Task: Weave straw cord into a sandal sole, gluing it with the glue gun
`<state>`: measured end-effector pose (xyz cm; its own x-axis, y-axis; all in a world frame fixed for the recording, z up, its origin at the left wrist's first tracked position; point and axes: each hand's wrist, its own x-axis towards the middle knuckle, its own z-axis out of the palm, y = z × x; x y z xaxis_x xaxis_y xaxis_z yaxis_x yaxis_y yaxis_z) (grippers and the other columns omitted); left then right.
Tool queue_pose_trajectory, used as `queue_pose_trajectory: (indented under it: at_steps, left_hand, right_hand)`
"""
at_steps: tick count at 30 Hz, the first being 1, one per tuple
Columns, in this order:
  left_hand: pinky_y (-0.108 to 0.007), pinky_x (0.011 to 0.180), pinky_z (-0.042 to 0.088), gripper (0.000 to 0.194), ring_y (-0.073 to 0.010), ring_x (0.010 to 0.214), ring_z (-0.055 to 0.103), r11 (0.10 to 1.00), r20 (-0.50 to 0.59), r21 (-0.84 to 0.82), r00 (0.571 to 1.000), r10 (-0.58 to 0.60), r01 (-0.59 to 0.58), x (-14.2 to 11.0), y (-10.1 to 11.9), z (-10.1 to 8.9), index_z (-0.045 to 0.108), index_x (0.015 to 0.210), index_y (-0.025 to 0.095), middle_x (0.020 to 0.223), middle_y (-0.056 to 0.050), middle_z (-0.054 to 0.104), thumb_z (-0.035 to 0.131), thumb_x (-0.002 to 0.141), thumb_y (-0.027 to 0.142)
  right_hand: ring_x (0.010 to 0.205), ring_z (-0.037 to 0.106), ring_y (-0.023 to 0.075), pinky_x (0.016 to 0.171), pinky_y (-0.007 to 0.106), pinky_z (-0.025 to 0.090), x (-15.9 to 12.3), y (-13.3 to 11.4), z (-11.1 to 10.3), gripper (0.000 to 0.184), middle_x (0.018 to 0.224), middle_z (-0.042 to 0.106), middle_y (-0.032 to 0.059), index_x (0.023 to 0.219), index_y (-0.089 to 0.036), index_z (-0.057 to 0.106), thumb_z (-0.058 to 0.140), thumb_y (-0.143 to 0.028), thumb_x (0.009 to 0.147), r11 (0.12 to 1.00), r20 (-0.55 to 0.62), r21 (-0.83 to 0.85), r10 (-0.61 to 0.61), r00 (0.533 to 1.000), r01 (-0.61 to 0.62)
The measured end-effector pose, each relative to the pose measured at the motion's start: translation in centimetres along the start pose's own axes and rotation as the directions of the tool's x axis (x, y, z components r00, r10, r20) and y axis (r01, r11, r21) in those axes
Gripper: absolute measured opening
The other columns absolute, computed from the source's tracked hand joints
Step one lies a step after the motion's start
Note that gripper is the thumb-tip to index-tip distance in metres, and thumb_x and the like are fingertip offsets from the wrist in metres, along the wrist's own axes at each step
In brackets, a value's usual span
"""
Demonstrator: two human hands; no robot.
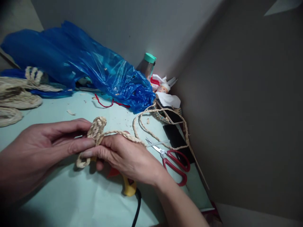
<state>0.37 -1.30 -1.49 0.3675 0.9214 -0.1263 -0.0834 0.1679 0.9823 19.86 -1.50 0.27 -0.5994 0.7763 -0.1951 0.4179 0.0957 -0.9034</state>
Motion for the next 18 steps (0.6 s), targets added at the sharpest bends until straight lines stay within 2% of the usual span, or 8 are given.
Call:
queue_pose_trajectory:
  at_steps: [4,8,12,15,18]
  left_hand:
    - [-0.021,0.059,0.055,0.018,-0.0166,0.066,0.071,0.999,0.012,0.039,1.0,0.006,-0.007,0.1,0.2,-0.2,0.08,0.093,0.031,0.076,0.004,0.078,0.072,0.078,0.025]
    - [-0.017,0.057,0.052,0.014,-0.0156,0.07,0.07,0.99,-0.019,0.131,0.998,0.059,-0.056,0.2,0.7,-0.3,0.082,0.091,0.03,0.074,0.005,0.077,0.073,0.08,0.028]
    - [-0.018,0.056,0.052,0.015,-0.0171,0.07,0.07,0.98,-0.005,0.174,0.995,0.095,-0.093,0.4,1.2,-0.2,0.082,0.091,0.028,0.076,0.003,0.079,0.074,0.079,0.03]
    - [-0.018,0.06,0.053,0.007,-0.0176,0.072,0.07,0.974,-0.033,0.186,0.99,0.137,-0.128,0.6,1.5,-0.3,0.082,0.079,0.028,0.073,0.002,0.077,0.075,0.078,0.031]
    - [-0.017,0.06,0.052,0.002,-0.0178,0.073,0.069,0.985,-0.054,0.123,0.99,0.128,-0.12,0.7,1.6,-0.4,0.081,0.074,0.028,0.072,0.002,0.077,0.079,0.073,0.027]
  right_hand:
    - [0.06,0.06,0.01,0.061,0.021,0.045,-0.2,-0.1,0.1,0.044,0.068,0.066,-0.0047,0.079,-0.022,0.073,0.053,-0.055,0.1,0.999,-0.034,-0.011,0.046,0.998,-0.046]
    - [0.059,0.055,0.0094,0.055,0.021,0.038,-0.2,0.0,0.4,0.037,0.065,0.061,-0.006,0.082,-0.023,0.073,0.061,-0.055,0.096,0.996,-0.137,-0.07,0.038,0.99,-0.048]
    - [0.073,0.06,0.0112,0.066,0.021,0.046,0.3,0.0,0.6,0.021,0.079,0.065,-0.0049,0.088,-0.023,0.073,0.077,-0.044,0.086,0.99,-0.22,0.136,-0.017,0.975,0.048]
    - [0.068,0.063,0.01,0.062,0.019,0.049,0.6,-0.4,0.7,0.023,0.078,0.067,-0.0049,0.09,-0.02,0.064,0.082,-0.031,0.082,0.941,-0.271,0.328,0.01,0.963,0.083]
    - [0.062,0.067,0.0113,0.061,0.021,0.054,0.7,-0.6,0.7,0.028,0.071,0.071,-0.0041,0.094,-0.021,0.053,0.079,-0.026,0.085,0.859,-0.263,0.495,0.005,0.965,0.131]
